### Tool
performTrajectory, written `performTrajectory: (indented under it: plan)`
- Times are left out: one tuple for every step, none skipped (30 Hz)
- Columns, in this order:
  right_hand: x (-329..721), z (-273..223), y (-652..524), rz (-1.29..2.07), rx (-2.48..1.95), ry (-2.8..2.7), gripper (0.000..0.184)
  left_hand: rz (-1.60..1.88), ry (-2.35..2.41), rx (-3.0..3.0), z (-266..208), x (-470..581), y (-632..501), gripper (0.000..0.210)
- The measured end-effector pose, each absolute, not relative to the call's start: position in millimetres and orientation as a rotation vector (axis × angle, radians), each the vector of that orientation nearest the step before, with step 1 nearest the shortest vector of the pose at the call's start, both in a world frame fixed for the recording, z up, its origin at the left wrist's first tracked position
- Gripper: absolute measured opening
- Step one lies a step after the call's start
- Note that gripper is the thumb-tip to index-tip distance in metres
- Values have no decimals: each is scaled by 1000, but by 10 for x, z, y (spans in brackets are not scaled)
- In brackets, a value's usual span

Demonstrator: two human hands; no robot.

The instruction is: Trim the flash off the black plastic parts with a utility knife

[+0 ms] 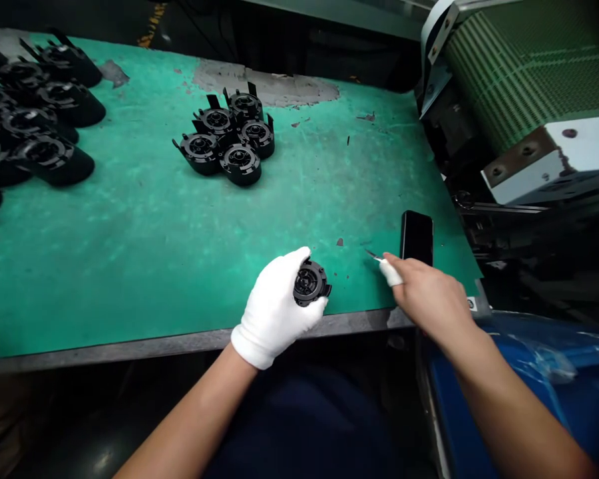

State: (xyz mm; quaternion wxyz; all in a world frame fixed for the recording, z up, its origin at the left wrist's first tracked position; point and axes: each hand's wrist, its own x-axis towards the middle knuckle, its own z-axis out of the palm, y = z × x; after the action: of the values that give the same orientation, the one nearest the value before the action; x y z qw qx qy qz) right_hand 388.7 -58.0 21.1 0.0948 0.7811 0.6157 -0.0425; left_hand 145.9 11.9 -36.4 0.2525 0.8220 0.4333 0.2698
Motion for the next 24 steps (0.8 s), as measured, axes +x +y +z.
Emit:
performTrajectory:
  plan:
    - [3972, 198, -547, -132, 2352, 1819, 46, 697, 1167, 2238, -325, 1437, 139, 77]
    - [4040, 183, -527, -174, 2383, 1861, 44, 638, 1134, 2247, -276, 1393, 171, 77]
    - [4084, 169, -521, -248, 2400, 1940, 42, 551, 1079, 2263, -217, 1323, 216, 78]
    - [4104, 155, -527, -338, 2406, 2026, 41, 448, 1017, 2281, -154, 1228, 273, 79]
    - [4102, 142, -539, -436, 2402, 2101, 40, 339, 961, 2295, -91, 1110, 339, 79]
    - [4084, 131, -555, -529, 2390, 2158, 40, 248, 935, 2301, -33, 976, 407, 79]
    - [4055, 122, -569, -613, 2372, 2198, 40, 206, 961, 2298, 16, 837, 472, 77]
    - [4020, 117, -577, -681, 2353, 2225, 41, 206, 1024, 2282, 52, 704, 527, 74]
    - [3982, 115, -576, -733, 2333, 2249, 41, 257, 1101, 2251, 75, 588, 566, 70]
    - [3944, 117, -565, -773, 2313, 2273, 41, 339, 1171, 2206, 84, 501, 584, 67]
    - [3904, 123, -543, -805, 2288, 2301, 41, 425, 1218, 2154, 80, 453, 580, 67]
    - [3863, 132, -510, -835, 2254, 2336, 40, 494, 1239, 2104, 64, 446, 555, 72]
    - [3819, 145, -469, -865, 2204, 2380, 40, 537, 1238, 2066, 36, 482, 513, 81]
    - [3771, 161, -423, -887, 2145, 2424, 40, 560, 1228, 2045, -2, 554, 460, 93]
    - [3719, 179, -374, -894, 2085, 2465, 40, 564, 1219, 2040, -47, 652, 405, 105]
    - [3666, 197, -325, -882, 2029, 2498, 39, 574, 1214, 2043, -96, 765, 354, 112]
    - [3613, 216, -279, -849, 1983, 2519, 39, 605, 1221, 2040, -146, 877, 312, 115]
    - [3563, 234, -237, -800, 1950, 2524, 39, 639, 1239, 2026, -194, 978, 282, 114]
    - [3518, 250, -199, -745, 1924, 2521, 39, 670, 1260, 2010, -238, 1058, 265, 110]
    - [3483, 263, -163, -688, 1901, 2512, 39, 689, 1280, 1994, -275, 1114, 259, 106]
    - [3461, 271, -128, -636, 1873, 2502, 38, 698, 1294, 1985, -304, 1145, 263, 103]
    - [3457, 274, -91, -589, 1838, 2496, 38, 702, 1300, 1985, -325, 1155, 272, 101]
    - [3475, 273, -49, -534, 1808, 2489, 38, 703, 1296, 1993, -336, 1151, 283, 100]
    - [3516, 267, -1, -459, 1802, 2463, 40, 702, 1288, 2003, -340, 1138, 295, 99]
